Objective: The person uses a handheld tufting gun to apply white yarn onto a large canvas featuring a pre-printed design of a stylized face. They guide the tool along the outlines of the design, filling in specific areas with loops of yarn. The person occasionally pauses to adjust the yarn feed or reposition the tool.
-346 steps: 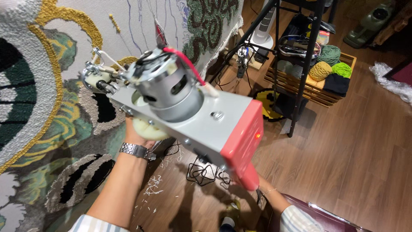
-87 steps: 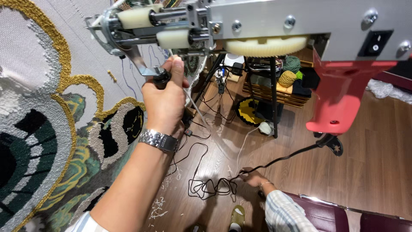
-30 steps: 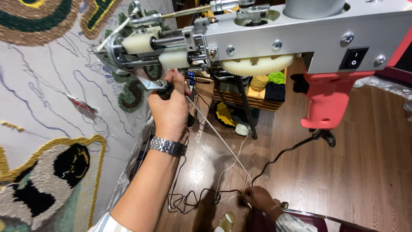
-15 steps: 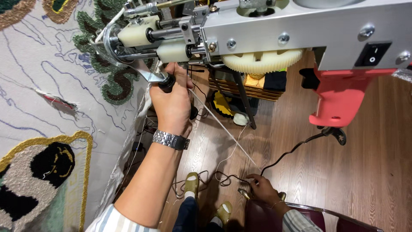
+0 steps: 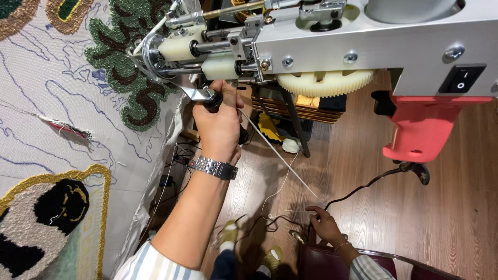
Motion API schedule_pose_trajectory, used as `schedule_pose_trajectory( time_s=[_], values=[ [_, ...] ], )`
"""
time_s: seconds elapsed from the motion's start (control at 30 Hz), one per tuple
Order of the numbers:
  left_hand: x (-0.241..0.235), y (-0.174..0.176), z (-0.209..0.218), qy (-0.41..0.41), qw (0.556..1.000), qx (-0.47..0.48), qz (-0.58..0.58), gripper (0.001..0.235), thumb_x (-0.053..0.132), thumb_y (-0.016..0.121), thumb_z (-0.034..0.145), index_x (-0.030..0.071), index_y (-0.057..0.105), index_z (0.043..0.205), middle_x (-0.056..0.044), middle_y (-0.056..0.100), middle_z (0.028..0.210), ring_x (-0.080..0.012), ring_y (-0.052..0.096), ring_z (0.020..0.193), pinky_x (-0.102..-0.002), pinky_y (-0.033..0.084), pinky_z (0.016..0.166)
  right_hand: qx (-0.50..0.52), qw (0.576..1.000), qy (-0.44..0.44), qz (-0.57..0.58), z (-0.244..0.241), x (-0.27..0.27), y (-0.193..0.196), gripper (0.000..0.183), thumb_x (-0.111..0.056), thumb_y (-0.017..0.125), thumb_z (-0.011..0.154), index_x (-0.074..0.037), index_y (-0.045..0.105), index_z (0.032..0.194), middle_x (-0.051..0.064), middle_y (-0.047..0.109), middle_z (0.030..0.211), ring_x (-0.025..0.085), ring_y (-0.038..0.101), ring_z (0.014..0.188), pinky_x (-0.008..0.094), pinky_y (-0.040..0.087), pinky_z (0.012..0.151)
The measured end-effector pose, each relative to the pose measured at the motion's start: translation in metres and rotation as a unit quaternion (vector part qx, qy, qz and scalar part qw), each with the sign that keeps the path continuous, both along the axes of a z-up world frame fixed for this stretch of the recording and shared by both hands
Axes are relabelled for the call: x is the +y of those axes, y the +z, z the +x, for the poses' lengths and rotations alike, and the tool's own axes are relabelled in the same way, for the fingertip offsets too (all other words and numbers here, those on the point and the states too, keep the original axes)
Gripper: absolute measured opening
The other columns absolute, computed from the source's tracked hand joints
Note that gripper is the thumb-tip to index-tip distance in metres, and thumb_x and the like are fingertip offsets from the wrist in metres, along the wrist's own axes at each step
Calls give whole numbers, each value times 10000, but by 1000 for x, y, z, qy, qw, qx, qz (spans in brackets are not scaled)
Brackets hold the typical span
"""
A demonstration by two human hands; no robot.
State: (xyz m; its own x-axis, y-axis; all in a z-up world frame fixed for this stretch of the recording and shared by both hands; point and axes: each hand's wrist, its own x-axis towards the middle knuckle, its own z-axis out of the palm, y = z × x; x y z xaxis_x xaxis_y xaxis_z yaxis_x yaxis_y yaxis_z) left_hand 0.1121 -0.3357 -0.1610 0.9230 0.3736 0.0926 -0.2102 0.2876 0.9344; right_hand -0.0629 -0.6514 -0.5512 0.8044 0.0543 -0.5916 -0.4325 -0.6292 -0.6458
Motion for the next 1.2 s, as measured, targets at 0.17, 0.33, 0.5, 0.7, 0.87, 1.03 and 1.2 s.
schedule_pose_trajectory(
  time_s=[0.17, 0.33, 0.5, 0.7, 0.87, 1.03, 1.2],
  values=[
    [-16, 10, 11, 8, 998, 42, -52, 177, 179, 664, 971, 37, 630, 1071, -18, 610, 708, -84, 523, 513, -250, 409, 439, 18, 999, -12, 29, -3, -1, 28, 477, -152, 542, 974, -255, 525, 1439, 125, 716, 934, 206, 748, 769, 344, 614, 749],
    [-23, -3, 18, -1, 999, 17, -50, 171, 157, 667, 1005, 10, 611, 1072, -26, 622, 758, -78, 536, 570, -240, 420, 486, -12, 991, -15, 132, -19, 6, 4, 530, -57, 551, 945, -189, 486, 1455, 107, 708, 852, 181, 743, 749, 320, 618, 712],
    [-8, -38, 12, -13, 999, -24, -17, 129, 103, 676, 1023, 0, 599, 1036, -34, 646, 817, -89, 605, 688, -245, 476, 594, 45, 989, 5, 141, -56, 44, -45, 439, -46, 548, 964, -137, 536, 1393, 61, 701, 812, 149, 789, 753, 337, 634, 665],
    [17, -75, -7, -8, 993, 48, 109, 188, 124, 697, 1030, -28, 664, 924, -14, 665, 756, -82, 546, 601, -252, 409, 524, 95, 993, 47, 43, -83, 73, -65, 538, -25, 599, 898, -235, 576, 1394, 162, 692, 865, 278, 689, 819, 382, 571, 731],
    [16, -82, -1, -5, 997, 58, 44, 153, 179, 713, 965, 60, 631, 1017, 14, 640, 713, -51, 534, 547, -231, 399, 483, -31, 999, 4, 10, -78, 63, -74, 429, -111, 613, 907, -225, 576, 1319, 103, 730, 1140, 268, 755, 943, 377, 602, 824],
    [16, -93, 12, -9, 1000, 26, 15, 177, 179, 725, 969, 33, 635, 1011, 3, 663, 753, -48, 539, 573, -226, 394, 495, 1, 998, -55, 9, -68, 48, -76, 320, -223, 545, 997, -200, 574, 1314, 123, 777, 1057, 250, 774, 841, 364, 619, 737],
    [19, -106, 21, -2, 997, 67, 33, 185, 196, 717, 970, 38, 622, 953, -11, 662, 695, -53, 510, 500, -231, 362, 427, 266, 936, -223, 55, -54, 33, -90, 385, -305, 485, 1067, -206, 484, 1439, 141, 707, 913, 186, 696, 631, 339, 592, 536]
  ],
)
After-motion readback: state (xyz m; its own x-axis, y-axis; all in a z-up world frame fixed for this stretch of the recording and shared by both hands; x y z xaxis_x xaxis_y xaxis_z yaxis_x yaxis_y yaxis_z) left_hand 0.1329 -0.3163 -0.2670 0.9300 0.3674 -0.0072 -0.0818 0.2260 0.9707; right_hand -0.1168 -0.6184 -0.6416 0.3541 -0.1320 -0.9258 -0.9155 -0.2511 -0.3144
